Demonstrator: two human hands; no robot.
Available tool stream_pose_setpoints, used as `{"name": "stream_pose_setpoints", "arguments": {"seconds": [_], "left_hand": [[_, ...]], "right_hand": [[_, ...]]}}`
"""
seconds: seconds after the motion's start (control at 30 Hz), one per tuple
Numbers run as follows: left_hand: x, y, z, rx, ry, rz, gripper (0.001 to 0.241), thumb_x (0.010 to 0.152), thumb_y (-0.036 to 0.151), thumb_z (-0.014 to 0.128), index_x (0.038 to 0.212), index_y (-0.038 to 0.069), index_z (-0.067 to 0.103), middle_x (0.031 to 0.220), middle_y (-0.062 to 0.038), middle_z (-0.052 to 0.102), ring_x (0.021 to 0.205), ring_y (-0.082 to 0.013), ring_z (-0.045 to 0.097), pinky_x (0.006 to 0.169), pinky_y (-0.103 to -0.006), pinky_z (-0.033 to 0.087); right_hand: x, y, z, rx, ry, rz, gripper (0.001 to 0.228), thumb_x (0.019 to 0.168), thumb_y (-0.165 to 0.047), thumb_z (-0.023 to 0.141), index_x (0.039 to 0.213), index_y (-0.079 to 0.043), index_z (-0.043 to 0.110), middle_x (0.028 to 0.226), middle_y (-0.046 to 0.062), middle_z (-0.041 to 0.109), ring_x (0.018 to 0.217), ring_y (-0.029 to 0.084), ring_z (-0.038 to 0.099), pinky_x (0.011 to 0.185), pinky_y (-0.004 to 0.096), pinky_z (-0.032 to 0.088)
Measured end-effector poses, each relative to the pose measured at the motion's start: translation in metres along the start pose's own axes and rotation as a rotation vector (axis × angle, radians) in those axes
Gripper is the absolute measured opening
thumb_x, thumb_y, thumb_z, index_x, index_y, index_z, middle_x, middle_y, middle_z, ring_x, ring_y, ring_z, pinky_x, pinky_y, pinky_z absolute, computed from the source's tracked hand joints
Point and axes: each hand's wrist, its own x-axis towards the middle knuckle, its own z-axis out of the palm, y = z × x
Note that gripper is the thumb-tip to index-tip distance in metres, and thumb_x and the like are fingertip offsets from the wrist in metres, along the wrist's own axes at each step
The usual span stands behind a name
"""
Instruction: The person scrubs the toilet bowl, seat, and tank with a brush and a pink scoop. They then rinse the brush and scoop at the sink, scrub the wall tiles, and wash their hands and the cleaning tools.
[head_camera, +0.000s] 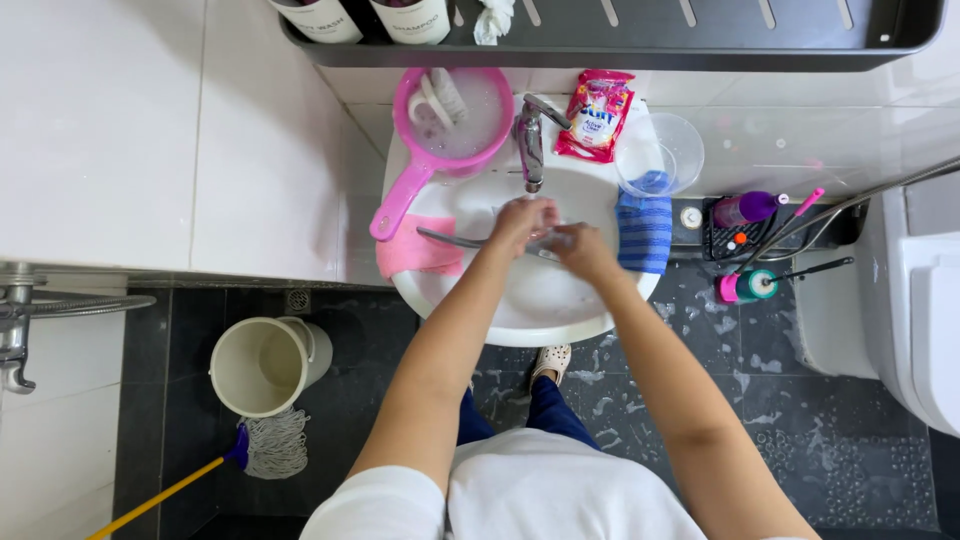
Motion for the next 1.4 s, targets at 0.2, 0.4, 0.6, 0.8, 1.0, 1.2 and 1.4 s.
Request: {"name": "stream_pose_setpoints", "arguments": {"seconds": [0.2,0.4,0.6,0.8,1.0,1.2,1.4], "left_hand": [[-0.058,0.027,-0.051,0.598,0.092,0.549,0.027,0.106,0.027,0.060,0.106,0.005,0.075,0.100,-0.012,0.076,0.096,-0.0266,0.072,0.087,-0.0390,0.055],[-0.158,0.090,-0.036,1.747,0.176,0.516,0.035,0.085,0.030,0.071,0.115,0.012,0.070,0.106,-0.014,0.071,0.107,-0.0332,0.066,0.092,-0.0490,0.049],[-0.154,0.105,-0.053,1.464,0.036,0.316,0.024,0.095,0.033,0.068,0.114,0.019,0.073,0.115,-0.010,0.069,0.110,-0.0317,0.064,0.093,-0.0463,0.050],[-0.111,0.077,-0.038,1.490,0.303,0.631,0.016,0.089,0.025,0.070,0.102,0.018,0.077,0.105,-0.006,0.075,0.105,-0.0264,0.068,0.089,-0.0474,0.048],[-0.055,0.049,0.007,0.318,0.037,0.236,0.021,0.098,0.023,0.067,0.105,0.004,0.072,0.093,-0.010,0.074,0.084,-0.0221,0.070,0.082,-0.0385,0.056],[-0.028,0.031,0.002,-0.077,-0.272,0.134,0.033,0.107,0.029,0.059,0.109,-0.002,0.069,0.100,-0.012,0.074,0.095,-0.0236,0.075,0.097,-0.0380,0.055],[-0.133,0.080,-0.010,1.655,0.191,0.568,0.028,0.093,0.020,0.056,0.115,0.016,0.073,0.114,-0.013,0.070,0.105,-0.0333,0.066,0.091,-0.0508,0.049]], "right_hand": [[-0.013,-0.062,0.049,-0.689,0.206,-0.148,0.065,0.073,-0.027,0.079,0.135,-0.012,0.065,0.136,0.018,0.053,0.122,0.040,0.053,0.096,0.053,0.043],[0.024,-0.088,-0.010,-0.578,-0.267,0.027,0.050,0.075,-0.026,0.076,0.124,-0.022,0.070,0.117,0.009,0.071,0.117,0.035,0.064,0.104,0.054,0.044],[0.061,-0.066,0.011,0.179,-0.190,-0.305,0.035,0.088,-0.005,0.064,0.122,-0.009,0.070,0.112,0.007,0.074,0.101,0.027,0.073,0.089,0.038,0.057],[0.074,-0.039,0.028,1.072,-0.206,0.270,0.009,0.094,0.001,0.061,0.102,0.001,0.066,0.095,0.012,0.068,0.084,0.023,0.066,0.074,0.036,0.057],[0.032,-0.091,-0.049,-0.036,-0.053,-0.041,0.017,0.092,-0.008,0.065,0.098,0.000,0.079,0.094,0.024,0.076,0.084,0.032,0.076,0.075,0.038,0.057],[0.050,-0.149,-0.086,-0.105,0.577,-0.485,0.039,0.082,0.000,0.059,0.119,0.012,0.066,0.113,0.035,0.065,0.102,0.050,0.062,0.089,0.050,0.053],[0.080,-0.144,-0.061,-0.209,0.373,-0.214,0.035,0.089,-0.001,0.056,0.121,0.003,0.070,0.116,0.029,0.068,0.112,0.044,0.064,0.102,0.050,0.051]]}}
